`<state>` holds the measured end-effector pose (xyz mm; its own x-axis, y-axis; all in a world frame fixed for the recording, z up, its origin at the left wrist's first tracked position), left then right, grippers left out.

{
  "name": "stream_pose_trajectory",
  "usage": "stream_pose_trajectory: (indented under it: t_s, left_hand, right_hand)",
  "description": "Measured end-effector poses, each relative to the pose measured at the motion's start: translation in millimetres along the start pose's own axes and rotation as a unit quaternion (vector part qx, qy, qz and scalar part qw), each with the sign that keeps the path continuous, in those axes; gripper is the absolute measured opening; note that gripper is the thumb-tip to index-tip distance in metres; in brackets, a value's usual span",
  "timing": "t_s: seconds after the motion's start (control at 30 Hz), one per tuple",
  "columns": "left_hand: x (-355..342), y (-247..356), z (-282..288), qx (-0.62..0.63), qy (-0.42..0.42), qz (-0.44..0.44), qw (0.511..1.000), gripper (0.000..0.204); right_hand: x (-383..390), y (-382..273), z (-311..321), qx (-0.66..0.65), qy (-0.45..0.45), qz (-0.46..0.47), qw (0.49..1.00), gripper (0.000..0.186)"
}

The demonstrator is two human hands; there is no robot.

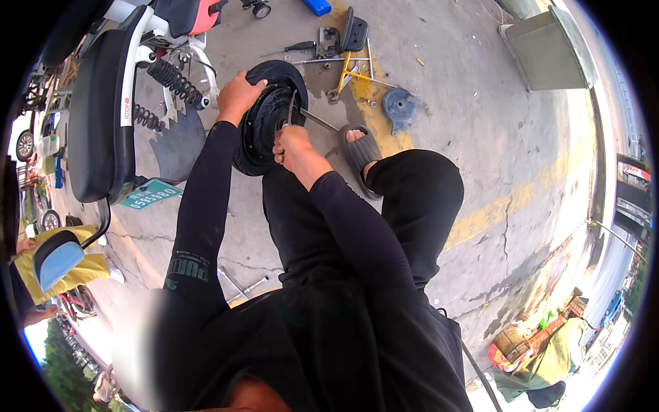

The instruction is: The person unpacks a new tire from its plastic wrapping using scissors, then fits the tire onto a wheel rim and secures it with a wrench. The task is performed in a cluttered outdoor workshop area.

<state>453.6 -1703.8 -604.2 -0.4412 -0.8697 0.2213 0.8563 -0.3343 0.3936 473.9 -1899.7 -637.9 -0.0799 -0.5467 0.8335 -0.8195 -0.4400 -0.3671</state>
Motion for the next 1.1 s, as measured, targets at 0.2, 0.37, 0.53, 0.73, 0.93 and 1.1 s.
stream_pose_trajectory:
  t_s: [0.2, 0.37, 0.53, 0.73, 0.93, 1.1]
  left_hand:
    - [2.4, -0.8, 1.2, -0.004, 0.000, -0.003, 1.000, 0.070]
    - [6.9, 2.2, -0.1, -0.002, 0.011, 0.001, 1.000, 0.069]
    - [10.4, 0.3, 0.3, 0.010, 0.021, 0.002, 1.000, 0.062]
    - [12.3, -0.9, -2.1, 0.009, 0.008, 0.011, 1.000, 0.066]
    - [9.2, -5.8, -1.3, 0.006, 0.005, -0.001, 1.000, 0.069]
    - [9.7, -3.5, 0.7, 0.005, 0.004, 0.003, 1.000, 0.069]
  right_hand:
    - [6.6, -22.3, 72.7, 0.126, -0.063, -0.048, 0.989, 0.029]
    - [-17.0, -2.5, 36.5, 0.061, 0.016, 0.016, 0.998, 0.028]
    - [-15.8, 5.7, 15.7, -0.016, 0.058, 0.049, 0.997, 0.030]
    - [-14.9, 9.0, 7.1, 0.036, 0.126, 0.076, 0.988, 0.033]
    - [-16.9, 4.9, 11.3, 0.055, 0.112, 0.093, 0.988, 0.033]
    - [-15.8, 10.7, 17.0, 0.020, 0.100, 0.051, 0.994, 0.034]
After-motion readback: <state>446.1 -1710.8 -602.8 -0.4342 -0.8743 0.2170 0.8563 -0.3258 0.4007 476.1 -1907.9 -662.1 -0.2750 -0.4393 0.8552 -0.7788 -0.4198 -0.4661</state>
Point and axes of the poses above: each hand's wrist, its own x-axis away from the middle knuckle, its own z-axis out of the back of the hand, y = z × x, the point moved 4 cm from there along -x, towards the middle knuckle, and after that the axes turned 10 degrees about x, right-handed, at the moved point
